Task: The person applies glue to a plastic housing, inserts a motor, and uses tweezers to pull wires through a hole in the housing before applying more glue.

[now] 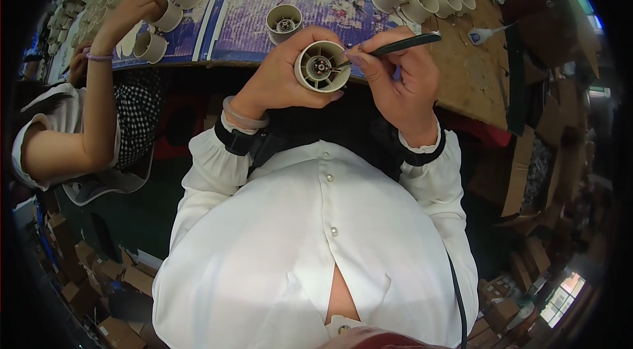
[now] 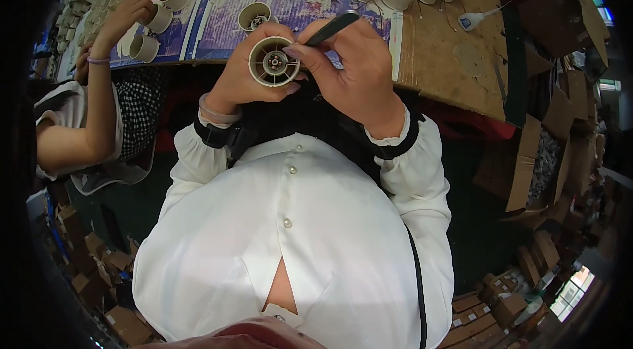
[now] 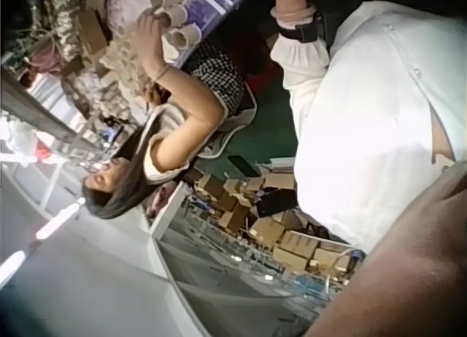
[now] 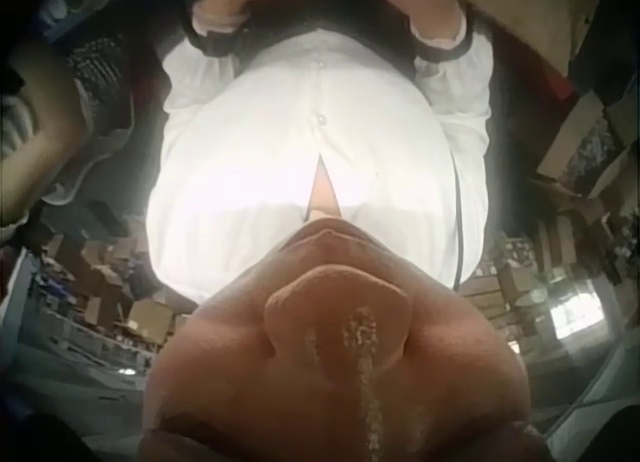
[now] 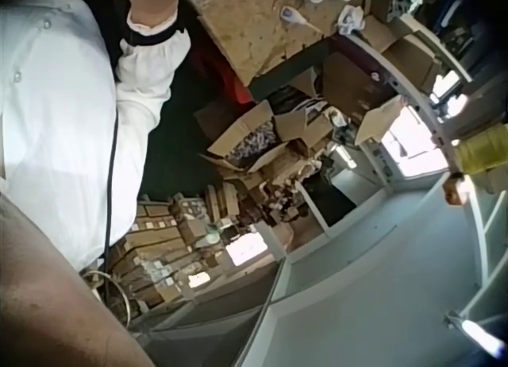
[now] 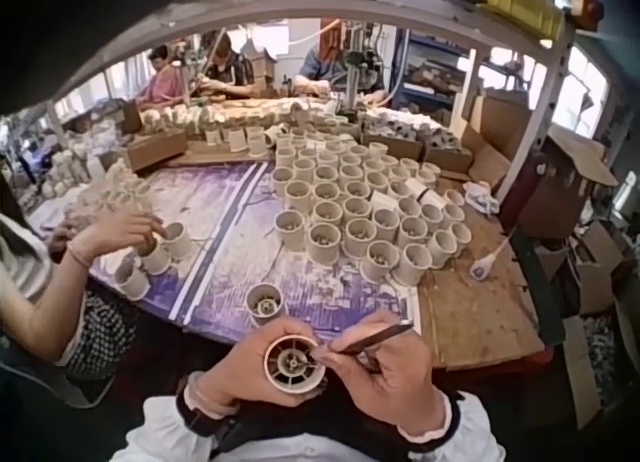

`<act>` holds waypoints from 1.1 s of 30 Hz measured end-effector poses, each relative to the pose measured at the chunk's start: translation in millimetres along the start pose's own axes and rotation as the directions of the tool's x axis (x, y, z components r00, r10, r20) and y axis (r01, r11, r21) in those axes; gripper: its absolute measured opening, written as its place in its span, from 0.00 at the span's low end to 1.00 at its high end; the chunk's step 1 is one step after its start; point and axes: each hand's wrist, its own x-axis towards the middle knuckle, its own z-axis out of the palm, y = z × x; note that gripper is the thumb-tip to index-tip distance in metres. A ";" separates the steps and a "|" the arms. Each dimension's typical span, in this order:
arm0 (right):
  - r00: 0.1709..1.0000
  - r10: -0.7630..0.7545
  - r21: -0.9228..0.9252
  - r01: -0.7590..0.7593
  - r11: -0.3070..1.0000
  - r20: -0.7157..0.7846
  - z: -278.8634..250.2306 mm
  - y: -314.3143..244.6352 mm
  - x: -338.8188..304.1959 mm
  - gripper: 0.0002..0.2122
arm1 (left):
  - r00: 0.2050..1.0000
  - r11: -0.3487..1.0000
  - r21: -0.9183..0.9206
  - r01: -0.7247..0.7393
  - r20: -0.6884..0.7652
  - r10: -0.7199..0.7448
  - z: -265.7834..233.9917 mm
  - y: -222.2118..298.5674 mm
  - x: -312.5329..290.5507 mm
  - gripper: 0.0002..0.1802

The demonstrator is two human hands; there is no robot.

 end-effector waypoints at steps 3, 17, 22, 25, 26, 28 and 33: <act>0.999 -0.032 0.007 0.032 0.999 -0.011 0.3 -0.5 0.0 0.06 | 1.000 1.000 0.013 -0.009 -0.011 0.009 -0.5 0.8 -0.5 0.32; 0.999 -0.048 0.037 0.047 0.998 0.013 0.2 0.9 0.6 0.06 | 1.000 1.000 -0.012 0.013 0.010 -0.013 -2.7 -0.5 0.4 0.32; 0.993 -0.115 -0.003 0.115 0.993 0.019 -1.8 -1.0 3.2 0.07 | 1.000 0.999 0.018 0.028 0.010 -0.028 -3.2 2.8 0.7 0.32; 0.999 -0.013 -0.005 0.013 1.000 0.034 -1.4 -2.0 1.5 0.07 | 1.000 1.000 0.008 0.022 0.007 -0.022 -3.3 0.7 0.3 0.32; 0.999 -0.014 -0.005 0.014 1.000 0.035 -1.1 -3.3 2.0 0.07 | 1.000 1.000 0.003 0.020 0.006 -0.020 -3.2 0.4 0.3 0.32; 0.997 -0.017 -0.012 0.016 1.000 -0.074 0.7 -7.2 4.5 0.07 | 1.000 1.000 -0.003 0.027 0.006 -0.027 -2.5 1.6 0.9 0.32; 0.991 -0.025 0.029 0.029 0.999 -0.134 6.1 -5.1 4.0 0.07 | 1.000 0.999 0.031 0.015 0.011 -0.015 -3.2 4.3 1.7 0.32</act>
